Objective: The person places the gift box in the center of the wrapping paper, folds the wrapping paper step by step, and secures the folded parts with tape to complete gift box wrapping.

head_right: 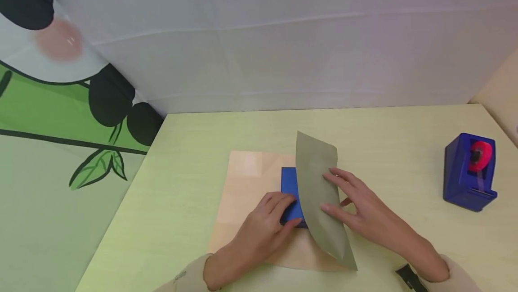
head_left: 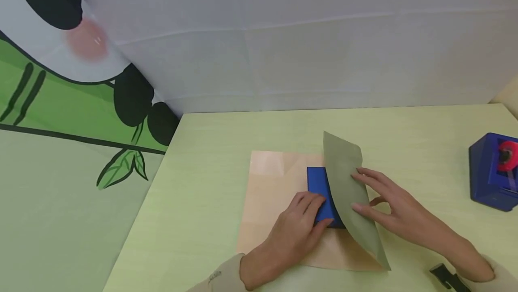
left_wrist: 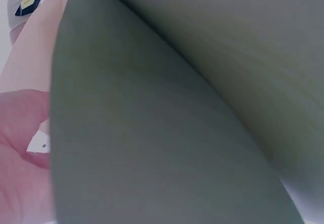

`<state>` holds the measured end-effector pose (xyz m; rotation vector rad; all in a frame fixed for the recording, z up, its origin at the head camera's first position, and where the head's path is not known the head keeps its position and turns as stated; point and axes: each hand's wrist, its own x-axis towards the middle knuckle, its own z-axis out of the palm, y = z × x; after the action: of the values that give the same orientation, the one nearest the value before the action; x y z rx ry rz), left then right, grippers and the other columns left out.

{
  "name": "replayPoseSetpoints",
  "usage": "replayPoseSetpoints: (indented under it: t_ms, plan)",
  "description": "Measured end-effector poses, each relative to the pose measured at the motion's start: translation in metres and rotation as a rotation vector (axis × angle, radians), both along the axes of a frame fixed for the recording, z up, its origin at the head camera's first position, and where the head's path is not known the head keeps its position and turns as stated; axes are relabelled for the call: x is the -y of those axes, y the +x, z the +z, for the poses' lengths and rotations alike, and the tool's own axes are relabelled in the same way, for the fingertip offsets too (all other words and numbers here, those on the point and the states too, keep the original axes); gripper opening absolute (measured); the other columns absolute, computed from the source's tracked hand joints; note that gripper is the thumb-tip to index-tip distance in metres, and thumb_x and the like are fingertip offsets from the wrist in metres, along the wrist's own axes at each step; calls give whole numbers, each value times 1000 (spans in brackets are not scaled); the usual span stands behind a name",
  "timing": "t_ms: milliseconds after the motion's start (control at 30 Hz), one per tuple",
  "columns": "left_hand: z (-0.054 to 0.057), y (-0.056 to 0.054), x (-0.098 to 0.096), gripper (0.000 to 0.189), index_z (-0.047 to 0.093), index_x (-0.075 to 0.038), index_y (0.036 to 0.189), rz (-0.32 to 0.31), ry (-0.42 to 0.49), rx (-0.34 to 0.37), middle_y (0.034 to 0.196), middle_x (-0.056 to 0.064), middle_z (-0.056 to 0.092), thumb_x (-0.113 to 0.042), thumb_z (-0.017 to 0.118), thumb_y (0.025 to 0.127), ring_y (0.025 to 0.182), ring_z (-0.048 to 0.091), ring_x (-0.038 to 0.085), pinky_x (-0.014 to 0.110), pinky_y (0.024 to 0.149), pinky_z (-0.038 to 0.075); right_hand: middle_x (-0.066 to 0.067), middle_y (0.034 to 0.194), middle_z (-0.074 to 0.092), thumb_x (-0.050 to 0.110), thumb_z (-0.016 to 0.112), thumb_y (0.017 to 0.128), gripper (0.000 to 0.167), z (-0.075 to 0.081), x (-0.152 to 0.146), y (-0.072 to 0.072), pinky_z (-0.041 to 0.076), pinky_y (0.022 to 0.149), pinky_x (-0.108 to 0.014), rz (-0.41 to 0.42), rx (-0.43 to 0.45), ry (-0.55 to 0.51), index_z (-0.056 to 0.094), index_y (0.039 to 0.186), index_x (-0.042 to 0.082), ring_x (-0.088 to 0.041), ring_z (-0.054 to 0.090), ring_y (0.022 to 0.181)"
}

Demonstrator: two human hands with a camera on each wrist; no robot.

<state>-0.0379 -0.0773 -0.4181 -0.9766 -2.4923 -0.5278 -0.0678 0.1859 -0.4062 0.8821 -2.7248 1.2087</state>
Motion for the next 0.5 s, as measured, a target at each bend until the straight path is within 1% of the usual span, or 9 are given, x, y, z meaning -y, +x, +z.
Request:
replayPoseSetpoints:
  t_ms: [33,133,200,267,333,400,433,500]
  plan:
    - [1,0,1,47,63,2,129,2,27,37,121,12,67,-23,79,93,114,61,23,26,97,53,-15,154,44,19,76,95,63,-1,0,0,60,72,-29,1,-4,0,50,152,10,-19,68,102]
    - [4,-2,3,61,51,4,142,6,81,101,126,16,61,-16,79,92,116,61,25,28,100,52,-15,153,45,19,77,94,61,-3,0,0,60,74,-29,-2,-21,1,52,149,9,-19,68,102]
    - [6,-3,3,68,42,3,150,-6,103,127,131,17,57,-10,76,92,117,62,25,27,100,52,-15,152,46,19,78,94,60,-4,0,1,59,74,-30,-6,-26,9,54,148,9,-18,67,101]
    - [8,-4,4,72,38,-2,155,-23,114,133,136,18,54,-6,73,93,115,64,24,25,94,55,-15,152,46,19,78,94,58,-4,1,1,59,76,-30,-11,-28,19,55,146,8,-19,67,103]
    - [9,-6,4,68,40,-7,156,-47,115,129,141,19,50,-5,71,94,111,66,22,21,84,57,-16,152,46,20,78,94,57,-3,1,2,59,76,-30,-17,-25,27,57,145,8,-19,67,102]
    - [9,-9,4,59,50,-11,151,-70,105,103,143,19,49,-7,70,96,105,68,20,18,72,56,-15,152,46,22,78,94,56,-3,1,4,59,78,-31,-24,-29,41,58,145,10,-20,67,103]
    - [9,-11,3,53,55,-12,147,-77,93,81,144,19,49,-8,70,97,103,68,20,17,69,56,-15,152,46,22,78,94,56,-3,1,6,60,78,-31,-26,-30,45,58,144,11,-20,67,104]
    - [9,-13,3,40,65,-13,137,-84,60,40,145,19,50,-12,71,97,105,68,20,18,69,57,-14,152,47,22,79,93,56,-4,-1,10,60,79,-32,-26,-34,43,58,144,13,-21,67,107]
